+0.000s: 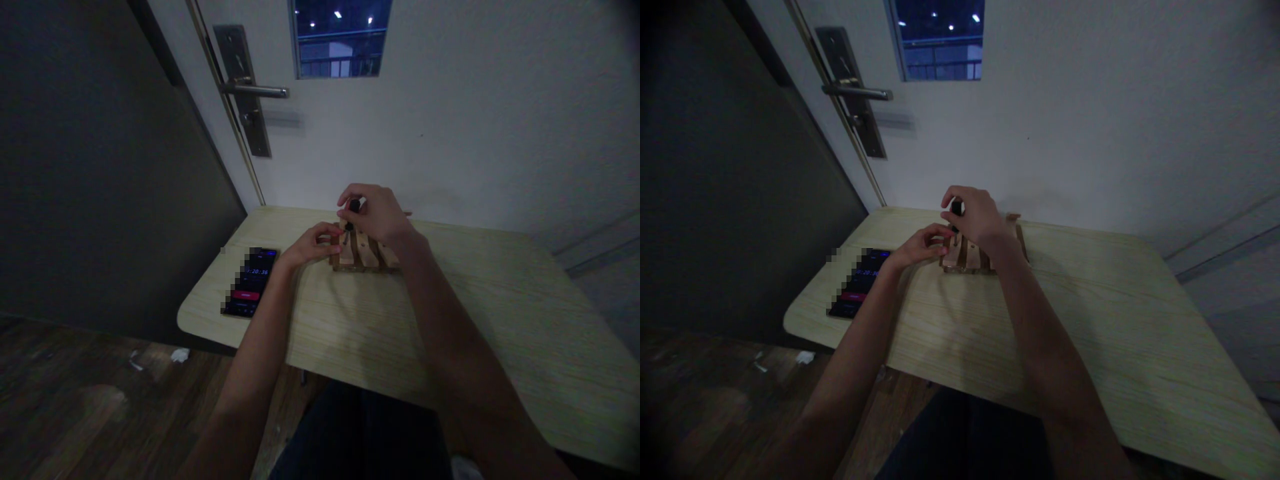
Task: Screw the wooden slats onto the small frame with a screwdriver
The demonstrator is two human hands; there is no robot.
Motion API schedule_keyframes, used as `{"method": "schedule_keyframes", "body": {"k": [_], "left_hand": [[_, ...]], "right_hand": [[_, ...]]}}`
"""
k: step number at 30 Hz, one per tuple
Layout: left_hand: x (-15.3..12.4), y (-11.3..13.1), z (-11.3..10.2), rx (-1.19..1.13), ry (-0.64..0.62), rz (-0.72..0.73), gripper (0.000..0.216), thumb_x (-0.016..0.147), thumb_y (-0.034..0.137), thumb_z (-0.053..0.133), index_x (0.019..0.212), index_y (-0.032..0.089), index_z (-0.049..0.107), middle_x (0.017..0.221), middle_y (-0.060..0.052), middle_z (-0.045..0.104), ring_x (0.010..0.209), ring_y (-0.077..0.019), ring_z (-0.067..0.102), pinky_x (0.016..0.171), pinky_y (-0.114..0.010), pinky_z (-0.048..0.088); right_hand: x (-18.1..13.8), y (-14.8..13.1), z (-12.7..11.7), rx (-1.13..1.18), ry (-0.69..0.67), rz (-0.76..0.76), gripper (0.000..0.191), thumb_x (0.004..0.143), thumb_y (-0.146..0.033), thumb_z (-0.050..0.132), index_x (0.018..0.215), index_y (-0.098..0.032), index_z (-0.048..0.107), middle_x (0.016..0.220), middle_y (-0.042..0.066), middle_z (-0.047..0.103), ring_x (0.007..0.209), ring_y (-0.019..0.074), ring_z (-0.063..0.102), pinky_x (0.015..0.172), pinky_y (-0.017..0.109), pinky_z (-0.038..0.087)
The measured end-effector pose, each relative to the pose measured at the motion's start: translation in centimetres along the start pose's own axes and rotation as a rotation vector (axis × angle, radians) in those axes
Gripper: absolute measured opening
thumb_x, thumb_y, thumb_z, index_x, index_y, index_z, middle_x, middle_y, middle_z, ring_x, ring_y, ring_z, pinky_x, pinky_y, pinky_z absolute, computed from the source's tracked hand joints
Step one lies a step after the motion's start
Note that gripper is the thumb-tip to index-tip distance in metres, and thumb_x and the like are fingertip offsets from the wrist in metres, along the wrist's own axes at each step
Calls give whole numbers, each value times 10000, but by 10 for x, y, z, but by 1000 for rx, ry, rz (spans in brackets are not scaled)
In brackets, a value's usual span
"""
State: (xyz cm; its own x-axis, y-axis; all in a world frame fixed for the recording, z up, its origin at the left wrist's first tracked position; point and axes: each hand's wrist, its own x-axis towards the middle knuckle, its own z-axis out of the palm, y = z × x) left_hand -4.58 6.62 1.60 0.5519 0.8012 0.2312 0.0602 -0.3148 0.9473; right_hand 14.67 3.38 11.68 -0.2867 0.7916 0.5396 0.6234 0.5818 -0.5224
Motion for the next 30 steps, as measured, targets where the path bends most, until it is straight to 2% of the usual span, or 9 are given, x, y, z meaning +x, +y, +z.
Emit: {"method": "schedule_keyframes", "body": {"k": [4,9,13,16,19,22,25,28,30], "left_hand": [[1,-3,1,-9,17,9,585,630,542,870,1030,165,668,1184,-105,645,1155,-246,590,1055,-450,449],[0,0,0,-1,2,-14,616,621,561,871,1039,159,664,1226,-119,632,1154,-259,596,1064,-464,444],[-1,3,1,6,4,-14,620,624,569,867,1038,156,659,1216,-124,636,1162,-265,594,1071,-469,434],[0,3,1,2,-4,-1,609,623,569,867,1028,166,657,1200,-115,645,1163,-258,592,1068,-461,436],[0,1,1,11,-9,12,593,636,562,860,1037,177,656,1200,-105,647,1156,-244,591,1057,-443,443],[0,0,0,18,-14,18,589,655,554,851,1057,172,654,1212,-114,646,1159,-245,590,1053,-442,443],[0,0,0,18,-5,3,604,648,556,854,1063,166,655,1222,-120,639,1156,-247,592,1057,-447,442],[-1,1,0,17,-3,-9,600,647,545,858,1067,165,660,1237,-118,626,1154,-241,592,1067,-446,444],[-2,2,-1,21,-8,-7,582,656,529,857,1069,169,663,1244,-114,623,1161,-239,588,1071,-442,445]], "right_hand": [[1,1,-3,122,-64,6,75,762,-163,726,833,-186,730,845,35,736,719,146,641,700,288,505],[2,4,-7,143,-97,83,204,815,-159,653,984,-186,763,975,73,767,728,153,669,719,314,541],[2,3,-6,45,-36,105,60,756,-220,756,793,-195,716,779,33,723,678,158,635,679,307,499],[1,-1,0,-137,65,121,327,704,-364,834,613,-213,558,618,-7,604,576,135,515,589,295,403],[-1,-4,5,-255,139,137,456,734,-454,809,569,-227,450,574,-18,532,554,127,437,574,298,352],[-1,-2,4,-169,118,95,363,745,-402,804,636,-227,505,655,-3,606,620,145,522,619,302,399],[-1,2,-6,51,-12,4,133,767,-265,751,791,-223,627,818,17,702,762,164,633,697,302,476],[0,4,-15,184,-75,1,68,765,-235,721,818,-207,688,874,41,735,737,161,649,717,322,531],[0,5,-19,207,-100,14,102,758,-222,714,857,-200,725,910,51,752,708,158,653,727,339,553]]}}
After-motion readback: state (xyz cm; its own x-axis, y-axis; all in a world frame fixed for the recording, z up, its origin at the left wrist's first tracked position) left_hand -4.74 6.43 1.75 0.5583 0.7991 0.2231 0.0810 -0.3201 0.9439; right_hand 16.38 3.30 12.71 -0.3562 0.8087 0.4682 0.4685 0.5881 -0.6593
